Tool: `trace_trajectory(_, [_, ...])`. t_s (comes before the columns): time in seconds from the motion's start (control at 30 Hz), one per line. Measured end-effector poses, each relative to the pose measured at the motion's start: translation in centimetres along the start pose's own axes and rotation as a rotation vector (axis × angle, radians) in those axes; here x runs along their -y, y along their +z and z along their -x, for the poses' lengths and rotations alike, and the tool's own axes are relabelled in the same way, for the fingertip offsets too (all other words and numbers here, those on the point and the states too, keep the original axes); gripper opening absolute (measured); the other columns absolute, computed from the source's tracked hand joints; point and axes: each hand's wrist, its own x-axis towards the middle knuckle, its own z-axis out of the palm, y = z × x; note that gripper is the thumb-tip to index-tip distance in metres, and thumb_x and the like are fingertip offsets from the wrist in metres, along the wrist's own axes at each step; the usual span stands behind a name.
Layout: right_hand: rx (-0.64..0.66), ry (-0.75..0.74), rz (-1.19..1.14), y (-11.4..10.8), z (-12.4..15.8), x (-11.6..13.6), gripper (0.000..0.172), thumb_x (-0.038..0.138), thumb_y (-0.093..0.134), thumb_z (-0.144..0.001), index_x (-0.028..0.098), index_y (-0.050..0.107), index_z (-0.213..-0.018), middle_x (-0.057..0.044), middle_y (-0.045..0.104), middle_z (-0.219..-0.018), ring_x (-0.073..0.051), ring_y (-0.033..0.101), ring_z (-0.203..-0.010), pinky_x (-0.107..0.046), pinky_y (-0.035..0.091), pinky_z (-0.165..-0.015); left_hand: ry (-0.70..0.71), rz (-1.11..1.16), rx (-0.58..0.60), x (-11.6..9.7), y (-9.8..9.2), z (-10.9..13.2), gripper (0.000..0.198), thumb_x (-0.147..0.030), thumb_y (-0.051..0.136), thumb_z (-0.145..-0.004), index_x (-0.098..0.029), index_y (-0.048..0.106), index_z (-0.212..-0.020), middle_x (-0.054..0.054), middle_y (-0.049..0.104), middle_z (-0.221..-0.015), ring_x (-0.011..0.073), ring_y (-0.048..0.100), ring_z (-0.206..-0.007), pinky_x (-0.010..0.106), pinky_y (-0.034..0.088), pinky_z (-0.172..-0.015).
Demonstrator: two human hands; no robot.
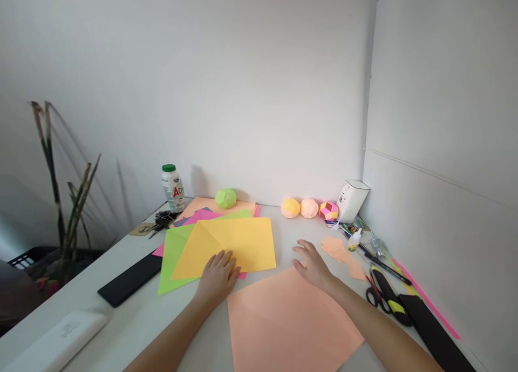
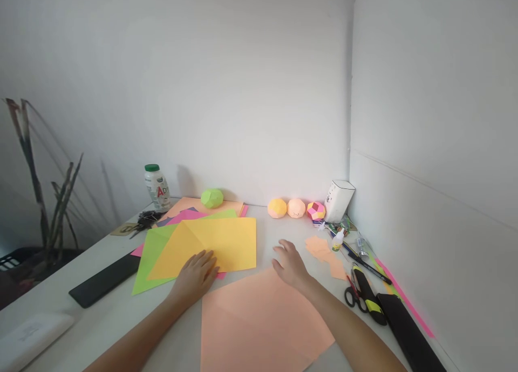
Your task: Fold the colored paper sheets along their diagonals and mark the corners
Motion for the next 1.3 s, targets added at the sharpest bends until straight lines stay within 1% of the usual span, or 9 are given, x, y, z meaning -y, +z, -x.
trace_trajectory(0.17, [0.004, -0.004, -0.047, 3.3, -12.1, 4.8, 0.057, 0.036, 0.057, -0.086, 0.02, 0.037, -0.137, -0.016, 0.035, -0.143, -0.031, 0.033, -0.134, -0.05, 0.036, -0.104, 0.027, 0.008, -0.055, 0.2, 0.4, -0.2, 0.04, -0.037, 0.037, -0.091, -0.02, 0.064, -0.116, 0.01, 0.051, -0.138, 0.029, 0.04, -0.133, 0.043, 0.03, -0.111])
trace_trajectory(0.3, [0.036, -0.025, -0.029, 6.5, -20.4, 9.4, 0.082, 0.044, 0.067, -0.077, 0.017, 0.026, -0.142, -0.018, 0.023, -0.149, -0.035, 0.02, -0.139, -0.052, 0.027, -0.108, 0.052, 0.012, -0.099, 0.6, 0.9, -0.2, 0.042, -0.036, 0.036, -0.091, -0.017, 0.063, -0.117, 0.012, 0.053, -0.136, 0.0309, 0.042, -0.131, 0.045, 0.033, -0.11])
trace_trajectory(0.43, [0.061, -0.016, 0.019, 9.9, -25.8, 12.9, 0.092, 0.051, 0.068, -0.075, 0.015, 0.019, -0.145, -0.021, 0.012, -0.154, -0.04, 0.012, -0.14, -0.057, 0.026, -0.105, 0.073, 0.021, -0.152, 0.8, 1.4, -0.1, 0.041, -0.036, 0.037, -0.091, -0.018, 0.065, -0.114, 0.013, 0.055, -0.133, 0.0322, 0.045, -0.129, 0.048, 0.036, -0.107])
trace_trajectory(0.57, [0.064, -0.026, 0.081, 12.9, -29.1, 14.7, 0.096, 0.05, 0.069, -0.076, 0.019, 0.014, -0.148, -0.019, 0.002, -0.157, -0.042, 0.003, -0.141, -0.062, 0.021, -0.105, 0.091, 0.022, -0.202, 1.0, 1.9, -0.1, 0.038, -0.034, 0.039, -0.089, -0.021, 0.067, -0.111, 0.012, 0.058, -0.13, 0.033, 0.047, -0.126, 0.051, 0.039, -0.106])
trace_trajectory(0.7, [0.067, -0.004, 0.145, 14.8, -31.0, 14.8, 0.091, 0.043, 0.072, -0.076, 0.021, 0.019, -0.147, -0.018, 0.004, -0.157, -0.043, 0.004, -0.141, -0.065, 0.021, -0.103, 0.112, 0.019, -0.252, 1.1, 2.1, -0.2, 0.033, -0.031, 0.043, -0.086, -0.025, 0.068, -0.107, 0.01, 0.061, -0.126, 0.0322, 0.05, -0.124, 0.05, 0.043, -0.102])
trace_trajectory(0.93, [-0.004, 0.028, 0.225, 15.1, -30.9, 13.4, 0.078, 0.027, 0.066, -0.081, 0.019, 0.024, -0.147, -0.02, 0.022, -0.152, -0.034, 0.028, -0.134, -0.046, 0.035, -0.1, 0.145, -0.006, -0.32, 1.2, 2.2, -0.1, 0.033, -0.027, 0.041, -0.089, -0.015, 0.066, -0.106, 0.013, 0.062, -0.124, 0.0316, 0.051, -0.121, 0.05, 0.044, -0.1])
trace_trajectory(1.1, [-0.124, 0.127, 0.307, 12.2, -28.9, 11.1, 0.072, 0.026, 0.055, -0.088, 0.016, 0.02, -0.149, -0.021, 0.022, -0.152, -0.035, 0.022, -0.136, -0.052, 0.019, -0.108, 0.132, -0.039, -0.347, 1.2, 2.4, 0.0, 0.034, -0.03, 0.041, -0.091, -0.014, 0.065, -0.108, 0.014, 0.062, -0.123, 0.0322, 0.052, -0.12, 0.05, 0.041, -0.1])
trace_trajectory(1.2, [-0.171, 0.252, 0.367, 10.3, -26.6, 8.2, 0.072, 0.027, 0.051, -0.09, 0.008, 0.016, -0.15, -0.028, 0.023, -0.15, -0.039, 0.018, -0.138, -0.06, 0.005, -0.108, 0.104, -0.061, -0.352, 1.2, 2.4, -0.1, 0.037, -0.031, 0.039, -0.091, -0.011, 0.065, -0.111, 0.016, 0.062, -0.122, 0.0338, 0.052, -0.119, 0.051, 0.04, -0.099])
trace_trajectory(1.3, [-0.158, 0.315, 0.422, 9.2, -24.3, 4.9, 0.07, 0.029, 0.051, -0.091, 0.007, 0.019, -0.149, -0.027, 0.025, -0.15, -0.04, 0.015, -0.14, -0.062, -0.002, -0.108, 0.076, -0.086, -0.346, 1.2, 2.4, -0.1, 0.041, -0.033, 0.038, -0.091, -0.008, 0.064, -0.112, 0.019, 0.061, -0.122, 0.0356, 0.051, -0.119, 0.052, 0.039, -0.099])
